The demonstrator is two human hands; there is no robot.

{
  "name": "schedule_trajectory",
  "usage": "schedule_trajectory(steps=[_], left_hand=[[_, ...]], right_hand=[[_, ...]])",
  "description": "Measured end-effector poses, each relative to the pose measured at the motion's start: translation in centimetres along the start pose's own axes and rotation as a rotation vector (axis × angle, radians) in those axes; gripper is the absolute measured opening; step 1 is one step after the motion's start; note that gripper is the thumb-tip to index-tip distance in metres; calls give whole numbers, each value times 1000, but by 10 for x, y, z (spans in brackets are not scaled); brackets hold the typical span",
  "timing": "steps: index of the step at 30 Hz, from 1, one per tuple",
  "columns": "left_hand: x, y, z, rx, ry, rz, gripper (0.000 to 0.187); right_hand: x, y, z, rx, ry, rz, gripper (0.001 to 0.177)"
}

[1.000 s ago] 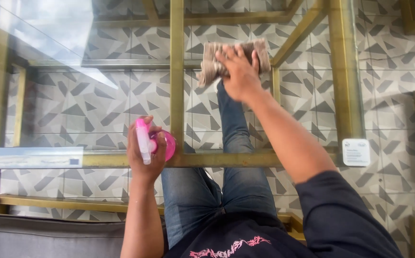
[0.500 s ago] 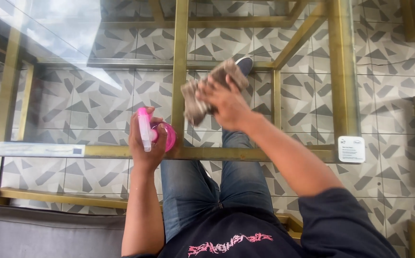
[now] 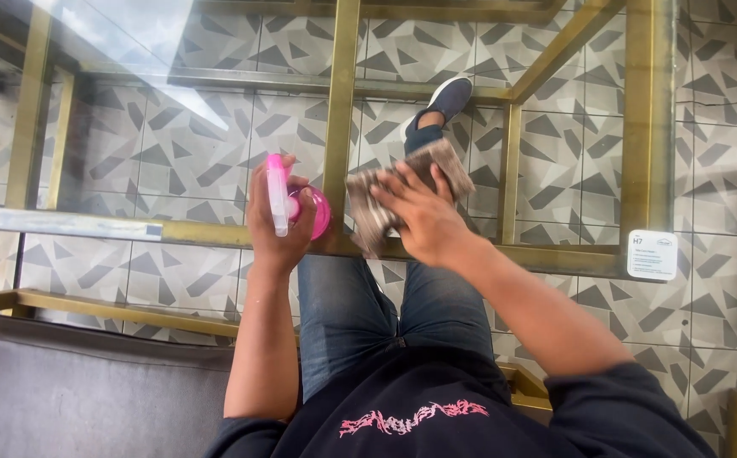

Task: Cleaning a glass coffee table using a spray bottle and a cloth while sitting on a sofa.

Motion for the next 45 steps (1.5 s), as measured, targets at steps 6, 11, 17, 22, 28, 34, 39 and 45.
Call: schedule_trajectory(steps=[6,11,17,22,28,34,39,45], left_hand=[[-1,-2,-1,-4,39,17,47],[-5,1,-3,-6,61,29,49],[-3,3,-2,17,28,26,52],[1,7,-2,41,16,28,50],[-2,-2,-4,10,89,56,49],[0,4,-7,-26,107,18,49],[2,19,-4,134,65,-5,39],[-2,8,1,200,117,-14,44]], right_hand=[[132,31,23,11,19,129,60],[97,28,16,25,69,82,57],[-49,38,-44,-139,204,-81,62],[-139,65,-96,-148,205,-157,61],[-148,102,-92,-176,211,-89,53],[-24,93,-42,-144,208,1,70],[128,35,-13,39,-35,31,72],[153,-12,15,48,-46,-104,72]])
Point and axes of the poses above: each hand's wrist, its own x-axis towards the middle knuckle, its own z-axis out of the palm, y = z × x, the point moved 9 cm from there along x, towards the middle knuckle, and after that the axes turned 4 degrees about y, right-handed, at the moved point
